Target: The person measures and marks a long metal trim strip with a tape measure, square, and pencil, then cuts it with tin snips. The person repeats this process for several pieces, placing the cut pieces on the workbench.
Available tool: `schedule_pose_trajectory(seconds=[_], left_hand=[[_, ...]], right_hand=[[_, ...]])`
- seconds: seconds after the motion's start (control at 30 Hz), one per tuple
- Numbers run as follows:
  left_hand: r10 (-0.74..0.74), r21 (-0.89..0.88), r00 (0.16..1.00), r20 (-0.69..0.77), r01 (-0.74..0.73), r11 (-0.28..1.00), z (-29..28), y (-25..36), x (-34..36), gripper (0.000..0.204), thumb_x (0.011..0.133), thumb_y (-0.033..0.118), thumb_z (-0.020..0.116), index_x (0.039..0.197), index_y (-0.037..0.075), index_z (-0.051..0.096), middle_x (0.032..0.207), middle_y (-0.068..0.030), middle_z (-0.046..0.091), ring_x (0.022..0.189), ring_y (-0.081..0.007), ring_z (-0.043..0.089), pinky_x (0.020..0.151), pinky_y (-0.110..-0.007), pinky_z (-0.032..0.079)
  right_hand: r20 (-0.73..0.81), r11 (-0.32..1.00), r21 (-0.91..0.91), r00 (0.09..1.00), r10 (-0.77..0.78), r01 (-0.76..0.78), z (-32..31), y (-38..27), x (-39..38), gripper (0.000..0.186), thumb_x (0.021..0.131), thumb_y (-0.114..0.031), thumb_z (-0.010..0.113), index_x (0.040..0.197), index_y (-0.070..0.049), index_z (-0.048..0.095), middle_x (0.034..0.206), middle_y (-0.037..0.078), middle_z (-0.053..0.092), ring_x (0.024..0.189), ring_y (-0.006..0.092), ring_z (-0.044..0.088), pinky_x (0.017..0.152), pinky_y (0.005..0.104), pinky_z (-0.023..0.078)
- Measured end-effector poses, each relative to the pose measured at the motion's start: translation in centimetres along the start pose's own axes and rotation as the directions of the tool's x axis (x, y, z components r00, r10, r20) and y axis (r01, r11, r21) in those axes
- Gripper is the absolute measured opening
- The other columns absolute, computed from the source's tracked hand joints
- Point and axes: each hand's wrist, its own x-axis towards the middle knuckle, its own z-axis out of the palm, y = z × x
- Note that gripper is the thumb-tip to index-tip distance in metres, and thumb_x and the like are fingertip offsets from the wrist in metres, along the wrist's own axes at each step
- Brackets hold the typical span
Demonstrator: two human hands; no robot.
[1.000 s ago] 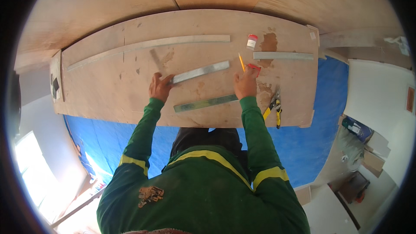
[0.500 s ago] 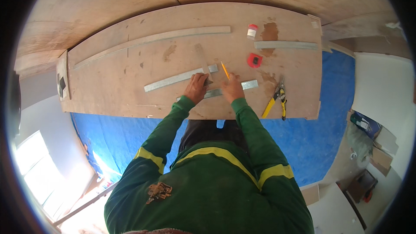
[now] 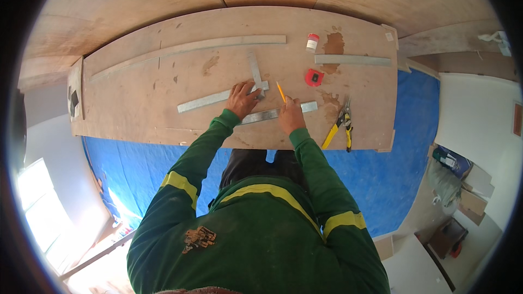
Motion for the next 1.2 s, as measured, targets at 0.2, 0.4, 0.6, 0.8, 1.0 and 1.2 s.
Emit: schedule_pose_trajectory(seconds=[0.2,0.4,0.6,0.8,1.0,1.2], left_hand=[[0.028,-0.015,0.999,-0.043,-0.029,0.999,0.5,-0.3,-0.1,0.049,0.08,0.018,0.088,0.127,0.015,0.075,0.141,-0.0123,0.062,0.133,-0.0371,0.058,0.114,-0.053,0.047],[0.024,-0.002,1.0,-0.016,-0.024,1.0,0.6,-0.4,-0.1,0.048,0.082,0.02,0.086,0.129,0.018,0.075,0.144,-0.0092,0.06,0.136,-0.0358,0.056,0.116,-0.055,0.043],[0.024,0.009,1.0,-0.007,-0.024,1.0,0.5,-0.2,-0.1,0.051,0.08,0.02,0.087,0.131,0.019,0.076,0.143,-0.0104,0.061,0.134,-0.0363,0.056,0.115,-0.055,0.044],[0.022,-0.031,1.0,0.004,-0.022,0.999,0.2,-0.2,0.1,0.053,0.079,0.018,0.088,0.13,0.016,0.077,0.143,-0.0133,0.061,0.135,-0.0381,0.056,0.114,-0.054,0.046],[0.023,-0.053,1.0,-0.003,-0.024,0.998,0.3,-0.3,0.0,0.051,0.079,0.018,0.087,0.129,0.017,0.078,0.144,-0.0113,0.061,0.135,-0.038,0.055,0.115,-0.055,0.044],[0.02,-0.033,1.0,-0.005,-0.021,0.999,0.7,-0.3,0.0,0.052,0.078,0.017,0.088,0.129,0.017,0.078,0.142,-0.012,0.062,0.134,-0.0381,0.056,0.114,-0.055,0.044]], right_hand=[[0.025,1.0,-0.022,1.0,0.013,-0.013,-0.9,-1.0,0.6,0.041,0.106,-0.021,0.054,0.138,0.001,0.067,0.112,0.031,0.074,0.105,0.0473,0.072,0.095,0.0519,0.058],[0.141,0.994,-0.106,0.99,0.018,-0.003,-1.1,-3.4,0.8,0.047,0.106,-0.024,0.054,0.148,-0.005,0.063,0.107,0.031,0.074,0.102,0.0506,0.071,0.095,0.0575,0.056],[0.183,0.987,-0.154,0.983,-0.025,0.054,-1.0,-4.1,1.6,0.052,0.103,-0.019,0.056,0.154,-0.008,0.057,0.102,0.036,0.073,0.096,0.0534,0.072,0.091,0.0631,0.056],[0.213,0.985,-0.159,0.977,-0.033,0.068,-0.7,-4.2,2.2,0.053,0.102,-0.019,0.058,0.155,-0.012,0.057,0.103,0.036,0.074,0.097,0.0535,0.072,0.092,0.0623,0.057],[0.261,0.984,-0.173,0.965,-0.004,0.051,-0.5,-5.3,3.0,0.052,0.101,-0.018,0.057,0.153,-0.013,0.06,0.112,0.033,0.074,0.105,0.0537,0.07,0.098,0.0607,0.055],[0.382,0.96,-0.269,0.924,0.032,0.078,-2.1,-6.8,3.3,0.046,0.098,-0.018,0.057,0.142,-0.01,0.069,0.116,0.033,0.074,0.11,0.052,0.071,0.099,0.0583,0.056]])
